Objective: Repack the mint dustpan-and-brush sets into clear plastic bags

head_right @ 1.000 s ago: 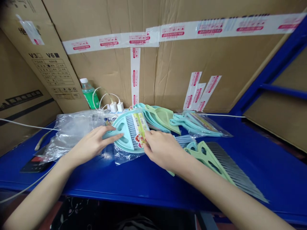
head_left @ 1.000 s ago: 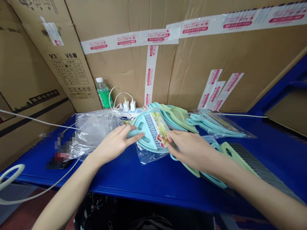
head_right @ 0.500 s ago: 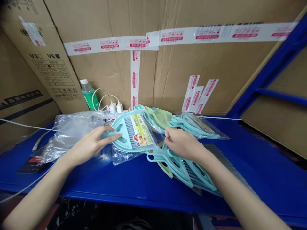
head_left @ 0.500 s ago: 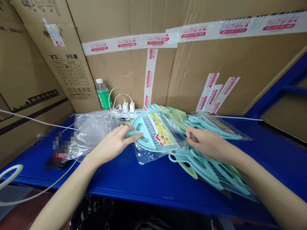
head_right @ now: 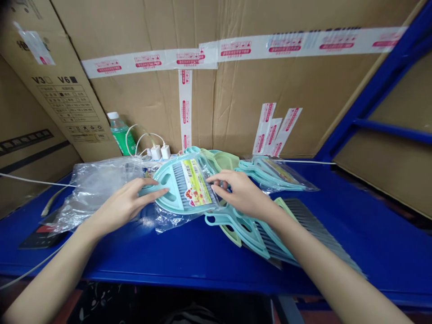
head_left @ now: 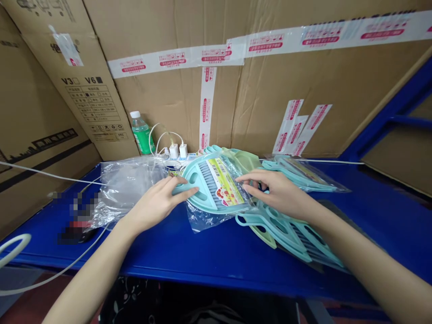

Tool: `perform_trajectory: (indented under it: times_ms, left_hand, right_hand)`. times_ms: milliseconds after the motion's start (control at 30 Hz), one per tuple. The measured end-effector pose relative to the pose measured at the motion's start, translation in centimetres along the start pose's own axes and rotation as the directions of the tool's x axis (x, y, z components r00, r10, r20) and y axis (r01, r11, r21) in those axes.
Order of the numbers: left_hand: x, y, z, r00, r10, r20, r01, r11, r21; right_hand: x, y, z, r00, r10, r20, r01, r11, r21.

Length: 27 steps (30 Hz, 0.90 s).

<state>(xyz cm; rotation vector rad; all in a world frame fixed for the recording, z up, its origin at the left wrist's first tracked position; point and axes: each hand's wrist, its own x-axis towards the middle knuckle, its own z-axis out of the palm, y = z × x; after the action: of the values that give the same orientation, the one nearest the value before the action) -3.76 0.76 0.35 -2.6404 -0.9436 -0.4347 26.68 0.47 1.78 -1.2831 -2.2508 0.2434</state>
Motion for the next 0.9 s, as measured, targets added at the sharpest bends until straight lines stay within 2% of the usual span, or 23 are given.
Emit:
perform_trajectory:
  times_ms: [267,367,533,667,767,900]
  left_hand:
    - [0.0,0.0,0.0,1.0,0.019,-0.022,-0.018,0.999,0.039]
    - [0.0,0.0,0.1,0.999,0.031,-0.024,-0.03,0.998,0.054]
    - [-0.1,0.0,0.2,0.998,0.047,-0.035,-0.044,0.996,0.073]
    - [-0.1,-0.1,0.2,0.997,0.06,-0.053,-0.055,0.994,0.096]
    - [0.0,-0.1,0.2,0.999,0.032,-0.03,-0.029,0.995,0.097]
    - [0.1,0.3,-0.2,1.0,0.02,0.003,-0.02,0.996,0.081]
  right_hand:
    - [0.6,-0.1,-0.1,0.995,0.096,0.022,-0.099,0.973,0.211]
    - [0.9,-0.2,0.0,0.993,0.098,0.063,-0.11,0.964,0.242]
    - [1.3,-0.2,0.3,0.99,0.13,0.046,-0.138,0.945,0.297]
    - [1.4,-0.1,0.3,0.992,0.081,0.097,-0.113,0.91,0.4]
    - [1.5,-0.1,0.4,0.991,0.06,0.121,-0.102,0.918,0.384]
    - [2.0,-0.5,1.0,0.982,0.11,0.154,-0.155,0.933,0.324]
